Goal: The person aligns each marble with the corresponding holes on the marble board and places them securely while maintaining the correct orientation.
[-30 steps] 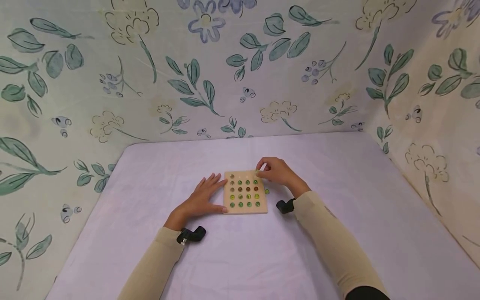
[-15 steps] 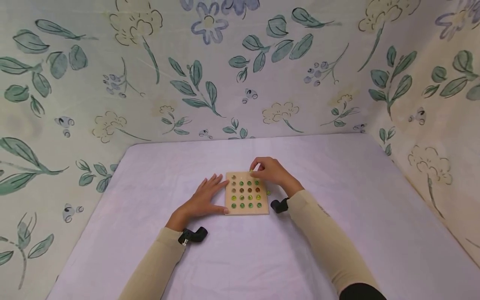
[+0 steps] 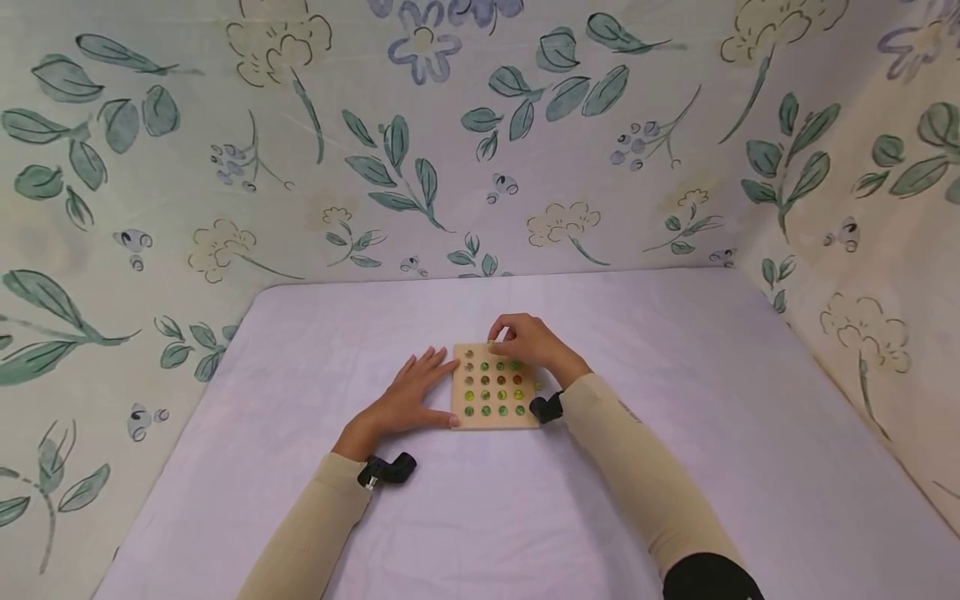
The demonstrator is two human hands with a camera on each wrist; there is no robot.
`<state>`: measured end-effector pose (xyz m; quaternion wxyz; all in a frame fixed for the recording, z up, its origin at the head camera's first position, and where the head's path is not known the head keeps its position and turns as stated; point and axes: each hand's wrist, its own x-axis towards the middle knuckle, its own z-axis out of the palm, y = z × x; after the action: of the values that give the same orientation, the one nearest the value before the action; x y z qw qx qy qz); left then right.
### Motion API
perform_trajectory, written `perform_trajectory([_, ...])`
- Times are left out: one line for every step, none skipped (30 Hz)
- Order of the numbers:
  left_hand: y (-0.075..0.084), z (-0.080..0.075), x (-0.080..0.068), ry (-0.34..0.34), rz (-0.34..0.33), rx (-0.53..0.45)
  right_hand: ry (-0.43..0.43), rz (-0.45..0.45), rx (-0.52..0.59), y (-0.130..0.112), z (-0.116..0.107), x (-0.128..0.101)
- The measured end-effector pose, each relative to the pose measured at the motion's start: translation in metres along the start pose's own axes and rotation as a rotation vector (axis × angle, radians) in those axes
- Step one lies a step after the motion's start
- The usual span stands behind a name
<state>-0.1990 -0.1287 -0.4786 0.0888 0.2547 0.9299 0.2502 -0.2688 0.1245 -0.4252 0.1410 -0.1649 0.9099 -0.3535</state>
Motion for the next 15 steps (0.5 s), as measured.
perform_trajectory([0.0000,0.0001,0.0001,-0.002,0.000,0.001,-0.002,-0.004,-0.001,-0.0007,0.0007,0.0008])
perform_trajectory([0.0001,0.0001,0.0002,-0.004,-0.001,-0.001,-0.004,-0.008,-0.002,-0.0011,0.0015,0.0018])
perform_trajectory([0.0001,0.0002,0.0004,-0.003,0.000,-0.001,-0.006,-0.007,-0.008,-0.0017,0.0023,0.0023])
perform_trajectory([0.0001,0.0003,0.0005,-0.003,0.001,0.000,-0.009,-0.009,-0.010,-0.0019,0.0029,0.0031])
perform_trajectory([0.0001,0.0003,0.0006,-0.001,0.004,0.000,-0.011,-0.009,-0.012,-0.0020,0.0036,0.0039])
perform_trajectory([0.0001,0.0002,0.0006,-0.004,0.001,0.004,-0.015,-0.007,-0.015,-0.0020,0.0043,0.0046])
perform_trajectory([0.0002,0.0001,0.0004,-0.003,0.003,0.006,-0.018,-0.005,-0.018,-0.0020,0.0048,0.0053])
perform_trajectory([0.0003,0.0000,0.0003,-0.002,0.004,0.007,-0.020,-0.001,-0.019,-0.0021,0.0052,0.0057])
perform_trajectory([0.0003,-0.0001,0.0001,0.001,0.008,0.007,-0.025,0.001,-0.021,-0.0023,0.0056,0.0059])
perform_trajectory([0.0004,-0.0003,-0.0003,0.002,0.011,0.004,-0.030,0.004,-0.021,-0.0023,0.0057,0.0062])
perform_trajectory([0.0005,-0.0006,-0.0005,0.000,0.011,0.002,-0.035,0.007,-0.021,-0.0023,0.0058,0.0063])
perform_trajectory([0.0006,-0.0007,-0.0008,-0.003,0.009,0.001,-0.038,0.010,-0.021,-0.0024,0.0059,0.0066])
perform_trajectory([0.0006,-0.0009,-0.0010,-0.004,0.009,0.000,-0.041,0.013,-0.020,-0.0025,0.0061,0.0068])
perform_trajectory([0.0005,-0.0009,-0.0010,-0.004,0.008,0.000,-0.045,0.015,-0.021,-0.0026,0.0062,0.0070])
perform_trajectory([0.0003,-0.0009,-0.0010,-0.003,0.008,0.000,-0.048,0.017,-0.021,-0.0025,0.0064,0.0074])
